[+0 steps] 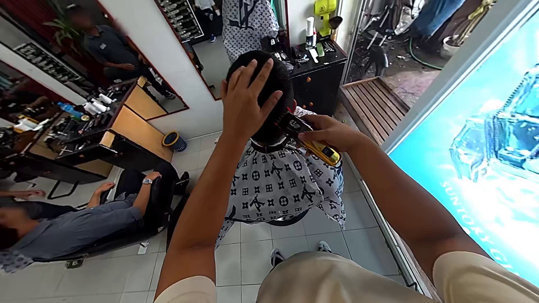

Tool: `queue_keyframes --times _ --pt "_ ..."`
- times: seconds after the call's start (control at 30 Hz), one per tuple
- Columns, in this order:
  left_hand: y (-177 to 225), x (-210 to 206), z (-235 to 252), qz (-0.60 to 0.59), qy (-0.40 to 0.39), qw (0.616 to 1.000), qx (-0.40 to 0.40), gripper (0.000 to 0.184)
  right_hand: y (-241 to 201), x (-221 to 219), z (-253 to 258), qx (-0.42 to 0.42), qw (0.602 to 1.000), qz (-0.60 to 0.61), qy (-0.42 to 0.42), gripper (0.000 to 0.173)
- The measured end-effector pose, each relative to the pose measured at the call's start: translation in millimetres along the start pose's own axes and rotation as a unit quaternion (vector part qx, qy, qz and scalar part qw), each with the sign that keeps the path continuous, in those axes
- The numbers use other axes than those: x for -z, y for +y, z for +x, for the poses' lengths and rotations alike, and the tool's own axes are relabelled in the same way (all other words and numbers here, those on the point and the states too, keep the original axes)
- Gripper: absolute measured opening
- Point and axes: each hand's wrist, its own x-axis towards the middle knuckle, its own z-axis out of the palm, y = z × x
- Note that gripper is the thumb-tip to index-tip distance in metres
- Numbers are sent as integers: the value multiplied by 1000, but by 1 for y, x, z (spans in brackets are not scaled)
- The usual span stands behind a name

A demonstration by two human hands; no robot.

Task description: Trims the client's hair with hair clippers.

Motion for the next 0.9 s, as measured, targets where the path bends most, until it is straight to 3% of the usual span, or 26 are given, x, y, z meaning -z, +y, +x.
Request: queue_keyframes --times 0.13,0.27,0.47,0.6,0.73,0.9 --pt "2 -4 1 9 9 1000 3 66 -11 -7 -2 48 998 -33 -1 48" --pt "5 -8 1 16 32 999 12 66 5 2 -4 -4 997 -68 29 49" --pt "11 2 1 1 3 1000 29 62 -8 -11 0 31 991 -107 70 63" --pt "14 11 -1 5 -15 1000 25 62 -5 -17 -4 16 988 -124 87 61" --pt "11 6 0 2 -9 1000 23 62 -16 -29 -8 54 979 -168 101 65" --pt "12 10 0 2 -25 999 22 64 -10 -33 -12 26 968 -213 130 64"
